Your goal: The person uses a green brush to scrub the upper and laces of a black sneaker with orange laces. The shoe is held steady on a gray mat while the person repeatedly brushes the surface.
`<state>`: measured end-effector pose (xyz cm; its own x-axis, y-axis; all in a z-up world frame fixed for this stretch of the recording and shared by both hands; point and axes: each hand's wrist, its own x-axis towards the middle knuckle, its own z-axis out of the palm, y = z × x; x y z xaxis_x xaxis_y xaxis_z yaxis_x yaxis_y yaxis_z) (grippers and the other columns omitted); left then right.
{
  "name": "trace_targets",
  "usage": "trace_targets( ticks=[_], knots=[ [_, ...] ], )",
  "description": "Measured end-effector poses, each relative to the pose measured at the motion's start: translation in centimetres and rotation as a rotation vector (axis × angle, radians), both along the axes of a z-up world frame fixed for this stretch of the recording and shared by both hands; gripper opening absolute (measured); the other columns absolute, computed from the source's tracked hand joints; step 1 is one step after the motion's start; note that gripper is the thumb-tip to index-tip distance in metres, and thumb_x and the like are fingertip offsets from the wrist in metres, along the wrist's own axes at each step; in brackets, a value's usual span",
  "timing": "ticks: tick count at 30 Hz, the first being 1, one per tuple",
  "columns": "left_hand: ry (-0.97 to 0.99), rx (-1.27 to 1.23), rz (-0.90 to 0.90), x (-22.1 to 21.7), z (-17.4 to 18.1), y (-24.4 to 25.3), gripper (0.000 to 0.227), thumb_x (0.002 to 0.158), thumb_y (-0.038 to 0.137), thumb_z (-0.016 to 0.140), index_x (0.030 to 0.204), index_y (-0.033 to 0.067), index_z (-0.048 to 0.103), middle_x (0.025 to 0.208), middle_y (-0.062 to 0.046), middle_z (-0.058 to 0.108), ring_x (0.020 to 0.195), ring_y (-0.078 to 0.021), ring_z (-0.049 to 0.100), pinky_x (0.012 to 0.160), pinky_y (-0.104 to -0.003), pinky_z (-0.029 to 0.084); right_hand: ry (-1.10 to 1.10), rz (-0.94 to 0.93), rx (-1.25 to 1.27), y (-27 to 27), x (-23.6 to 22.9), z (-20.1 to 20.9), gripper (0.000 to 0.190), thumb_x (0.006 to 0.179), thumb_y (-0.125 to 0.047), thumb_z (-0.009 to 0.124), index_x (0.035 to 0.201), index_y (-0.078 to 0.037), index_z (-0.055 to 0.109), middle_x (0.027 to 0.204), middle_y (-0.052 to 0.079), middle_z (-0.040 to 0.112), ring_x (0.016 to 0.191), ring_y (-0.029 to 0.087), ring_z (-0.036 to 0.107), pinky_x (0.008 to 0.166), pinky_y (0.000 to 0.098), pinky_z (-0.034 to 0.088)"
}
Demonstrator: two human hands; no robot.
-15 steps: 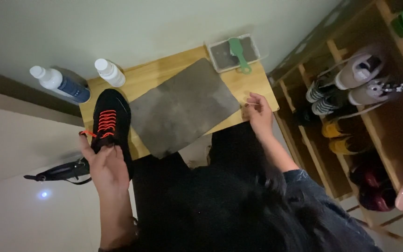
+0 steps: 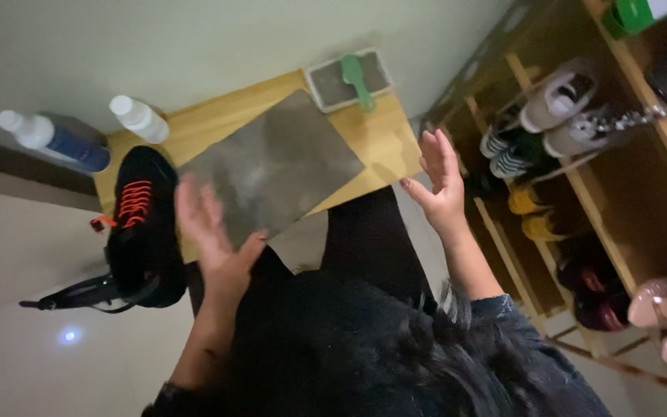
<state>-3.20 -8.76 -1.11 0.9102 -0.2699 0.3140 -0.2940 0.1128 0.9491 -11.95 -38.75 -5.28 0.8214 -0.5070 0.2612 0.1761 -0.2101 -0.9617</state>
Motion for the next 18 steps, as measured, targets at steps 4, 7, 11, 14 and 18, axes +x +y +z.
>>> trace_targets(
  ticks=[4,7,11,14,18],
  knots=[
    [-0.153,0.099,-0.273,-0.7,2.1,-6.7,0.103,0.069,0.029,0.076,0.142,0.0085,0.007,0.147,-0.019,0.011,0.134,-0.0422,0.012,0.105,-0.062,0.01,-0.002,0.039,-0.083,-1.5,-4.1,1.1,0.095,0.071,-0.017,0.077,0.143,-0.011,0.016,0.142,0.016,0.03,0.132,0.036,0.024,0.106,0.0485,0.024],
    [-0.273,0.115,-0.491,-1.2,0.9,-11.4,0.098,0.068,0.034,0.077,0.141,0.0063,0.017,0.147,-0.016,0.015,0.136,-0.0365,0.011,0.11,-0.053,0.01,0.019,-0.015,-0.126,-2.6,-7.2,1.9,0.099,0.068,-0.018,0.078,0.143,-0.011,0.014,0.144,0.013,0.029,0.134,0.029,0.024,0.107,0.0429,0.023],
    [-0.34,0.108,-0.675,-3.3,-0.1,-16.8,0.101,0.066,0.035,0.08,0.14,0.0037,0.019,0.145,-0.018,0.018,0.136,-0.0368,0.015,0.111,-0.049,0.014,0.012,-0.091,-0.114,-4.7,-11.8,0.4,0.099,0.069,-0.017,0.077,0.143,-0.01,0.012,0.142,0.014,0.032,0.133,0.027,0.026,0.105,0.0395,0.029],
    [-0.329,0.083,-0.78,-5.0,-0.4,-19.7,0.101,0.067,0.033,0.081,0.142,0.0051,0.018,0.146,-0.018,0.017,0.136,-0.036,0.015,0.111,-0.05,0.014,0.007,-0.174,-0.078,-5.8,-14.9,-0.3,0.098,0.07,-0.014,0.076,0.143,-0.011,0.011,0.142,0.014,0.032,0.134,0.027,0.026,0.105,0.0401,0.029],
    [-0.31,0.047,-0.883,-7.1,-1.3,-22.3,0.104,0.066,0.033,0.082,0.142,0.0063,0.016,0.146,-0.016,0.015,0.137,-0.0323,0.015,0.113,-0.047,0.017,-0.006,-0.245,-0.011,-6.4,-18.0,-0.7,0.097,0.07,-0.009,0.076,0.142,-0.012,0.011,0.141,0.015,0.032,0.134,0.027,0.025,0.105,0.041,0.029]
  ],
)
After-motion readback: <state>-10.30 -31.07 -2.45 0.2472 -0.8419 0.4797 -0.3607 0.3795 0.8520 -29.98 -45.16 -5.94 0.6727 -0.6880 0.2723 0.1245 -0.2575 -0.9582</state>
